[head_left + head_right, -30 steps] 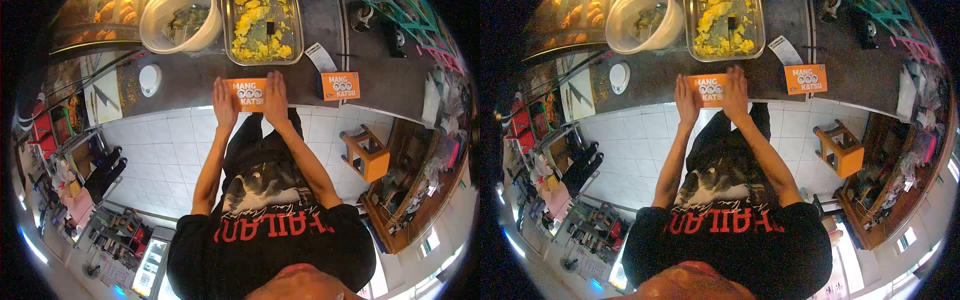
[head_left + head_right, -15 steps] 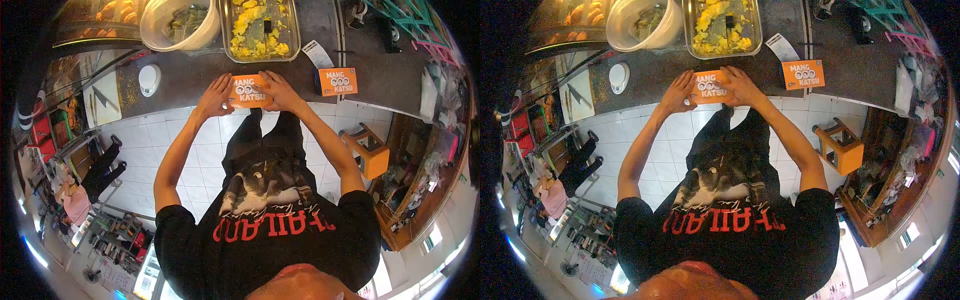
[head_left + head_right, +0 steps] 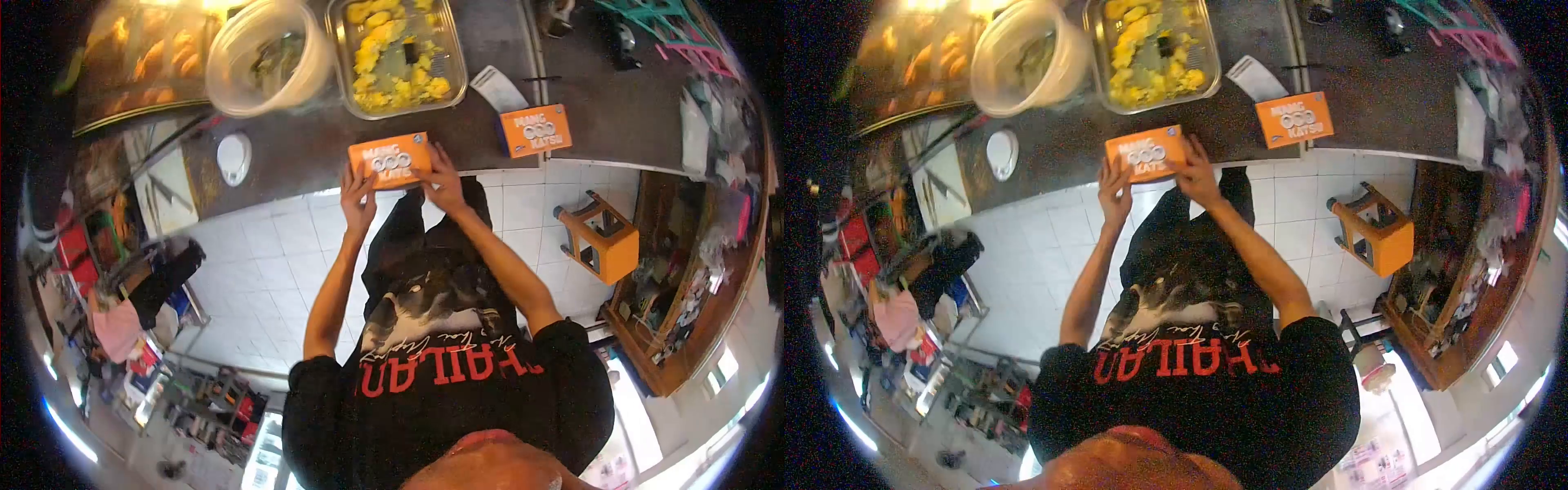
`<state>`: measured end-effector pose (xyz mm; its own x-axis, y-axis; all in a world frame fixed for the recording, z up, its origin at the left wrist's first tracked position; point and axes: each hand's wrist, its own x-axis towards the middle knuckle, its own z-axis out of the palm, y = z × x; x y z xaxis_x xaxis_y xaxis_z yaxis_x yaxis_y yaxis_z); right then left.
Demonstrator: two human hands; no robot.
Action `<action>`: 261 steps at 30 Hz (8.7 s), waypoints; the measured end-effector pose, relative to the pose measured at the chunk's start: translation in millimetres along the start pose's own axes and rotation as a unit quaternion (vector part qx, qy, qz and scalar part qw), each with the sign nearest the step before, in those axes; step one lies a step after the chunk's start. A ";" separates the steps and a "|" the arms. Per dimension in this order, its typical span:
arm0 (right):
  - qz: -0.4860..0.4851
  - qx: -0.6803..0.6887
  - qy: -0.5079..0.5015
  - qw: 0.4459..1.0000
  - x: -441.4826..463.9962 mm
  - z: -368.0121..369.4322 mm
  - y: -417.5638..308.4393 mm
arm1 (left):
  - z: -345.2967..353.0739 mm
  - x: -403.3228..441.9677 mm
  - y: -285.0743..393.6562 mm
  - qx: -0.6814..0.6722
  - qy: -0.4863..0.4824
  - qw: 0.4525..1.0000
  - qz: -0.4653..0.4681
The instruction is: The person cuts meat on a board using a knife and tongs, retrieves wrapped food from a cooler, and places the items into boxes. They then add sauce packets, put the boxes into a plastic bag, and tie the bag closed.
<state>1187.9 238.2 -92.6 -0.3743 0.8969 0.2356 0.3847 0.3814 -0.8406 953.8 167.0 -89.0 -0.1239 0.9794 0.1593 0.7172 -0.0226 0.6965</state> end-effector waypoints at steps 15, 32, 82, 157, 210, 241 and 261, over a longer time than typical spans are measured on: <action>0.198 -0.102 0.286 0.932 106.8 -346.3 86.3 | 15.1 46.9 31.0 0.155 -0.149 0.960 0.181; 0.317 0.280 0.257 0.869 192.6 -578.9 341.0 | 22.1 64.5 85.9 0.247 -0.232 0.937 0.081; 0.568 0.230 0.154 0.775 -3.2 65.6 7.4 | 0.5 66.2 9.4 -0.025 -0.103 0.968 0.229; 0.058 -0.230 0.139 0.961 -16.9 -1106.0 500.9 | 671.7 175.0 783.9 -0.354 0.079 0.885 -0.292; 0.081 0.815 0.241 0.521 -83.8 -1153.6 407.1 | 721.4 229.8 981.4 -0.907 -0.105 0.339 -0.226; 0.143 -0.084 0.191 0.967 -83.6 -1113.3 400.3 | 683.5 193.8 889.2 -0.194 0.112 0.971 -0.079; -0.065 -0.272 0.056 0.958 15.6 -1072.8 353.5 | 592.2 231.6 826.8 0.117 0.178 0.971 -0.110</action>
<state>2223.2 627.3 137.3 -0.3673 0.8408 0.3977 0.7361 0.5242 -0.4283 1924.2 494.0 109.5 -0.4917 0.8229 0.2848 0.7769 0.2668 0.5703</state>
